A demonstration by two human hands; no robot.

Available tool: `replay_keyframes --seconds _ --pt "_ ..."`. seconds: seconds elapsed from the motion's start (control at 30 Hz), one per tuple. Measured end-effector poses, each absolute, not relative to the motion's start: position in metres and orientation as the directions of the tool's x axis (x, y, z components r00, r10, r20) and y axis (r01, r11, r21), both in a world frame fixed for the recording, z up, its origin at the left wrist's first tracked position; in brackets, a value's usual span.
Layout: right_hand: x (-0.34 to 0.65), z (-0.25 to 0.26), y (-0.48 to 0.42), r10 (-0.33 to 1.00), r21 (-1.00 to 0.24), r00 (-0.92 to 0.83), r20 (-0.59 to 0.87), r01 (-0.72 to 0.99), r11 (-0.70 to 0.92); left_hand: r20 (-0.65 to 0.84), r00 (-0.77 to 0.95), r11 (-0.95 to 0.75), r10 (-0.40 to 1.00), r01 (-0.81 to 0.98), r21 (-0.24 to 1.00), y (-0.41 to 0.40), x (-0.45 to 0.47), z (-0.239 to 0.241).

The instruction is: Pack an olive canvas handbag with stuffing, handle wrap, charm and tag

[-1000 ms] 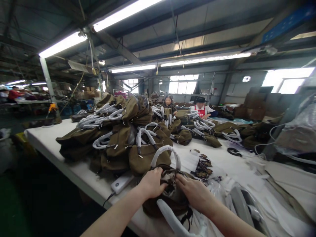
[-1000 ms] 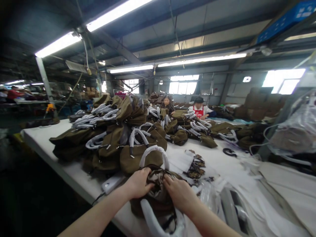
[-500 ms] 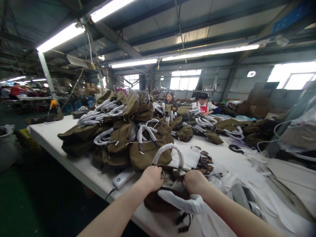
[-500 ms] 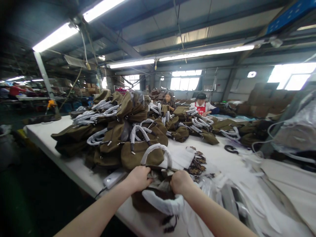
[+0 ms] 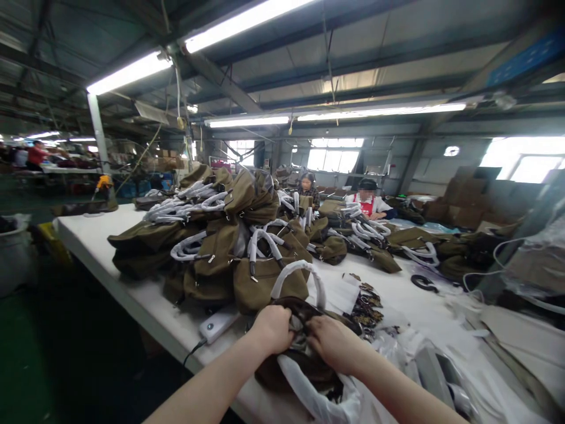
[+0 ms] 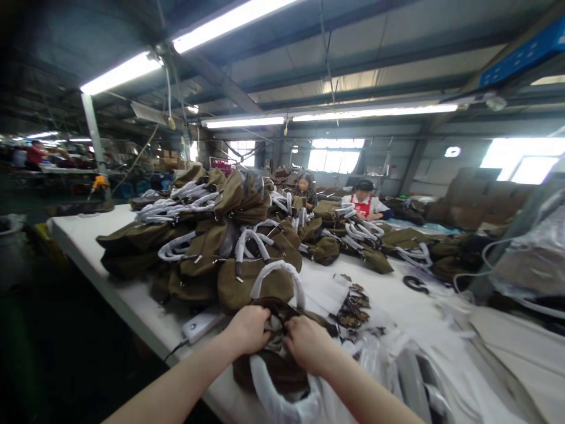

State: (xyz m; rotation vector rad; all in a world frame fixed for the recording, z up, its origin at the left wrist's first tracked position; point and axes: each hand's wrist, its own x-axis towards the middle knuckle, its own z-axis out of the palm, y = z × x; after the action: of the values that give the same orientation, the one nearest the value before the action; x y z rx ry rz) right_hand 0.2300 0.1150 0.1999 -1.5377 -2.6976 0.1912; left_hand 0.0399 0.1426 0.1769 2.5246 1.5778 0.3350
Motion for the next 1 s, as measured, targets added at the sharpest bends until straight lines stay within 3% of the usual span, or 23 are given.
replay_keyframes --seconds 0.17,0.3,0.47,0.57,0.63,0.77,0.87,1.0 --pt "0.225 0.189 0.128 0.852 -0.143 -0.507 -0.13 0.86 0.49 0.198 0.491 -0.529 0.848 0.79 0.308 0.133 0.039 0.188" --pt "0.236 0.2 0.138 0.82 -0.267 -0.551 -0.151 0.822 0.503 0.281 0.576 -0.64 0.768 0.689 0.339 0.114 0.019 0.205" --pt "0.264 0.232 0.129 0.864 -0.446 -0.503 -0.034 0.781 0.437 0.134 0.673 -0.672 0.727 0.657 0.342 0.101 -0.02 0.207" --pt "0.278 0.244 0.116 0.855 -0.573 -0.512 -0.081 0.726 0.381 0.085 0.651 -0.645 0.754 0.712 0.277 0.107 -0.025 0.197" --pt "0.283 0.244 0.108 0.807 -0.534 -0.574 -0.137 0.729 0.428 0.102 0.642 -0.648 0.76 0.736 0.194 0.113 -0.018 0.19" --pt "0.28 0.233 0.098 0.763 -0.281 -0.64 -0.095 0.752 0.596 0.099 0.695 -0.703 0.712 0.704 0.106 0.122 -0.006 0.188" --pt "0.276 0.23 0.101 0.81 -0.15 -0.584 -0.048 0.806 0.572 0.086 0.719 -0.724 0.69 0.682 0.102 0.128 -0.008 0.199" --pt "0.279 0.235 0.108 0.857 -0.121 -0.515 -0.029 0.853 0.508 0.082 0.716 -0.721 0.693 0.687 0.091 0.135 -0.014 0.216"
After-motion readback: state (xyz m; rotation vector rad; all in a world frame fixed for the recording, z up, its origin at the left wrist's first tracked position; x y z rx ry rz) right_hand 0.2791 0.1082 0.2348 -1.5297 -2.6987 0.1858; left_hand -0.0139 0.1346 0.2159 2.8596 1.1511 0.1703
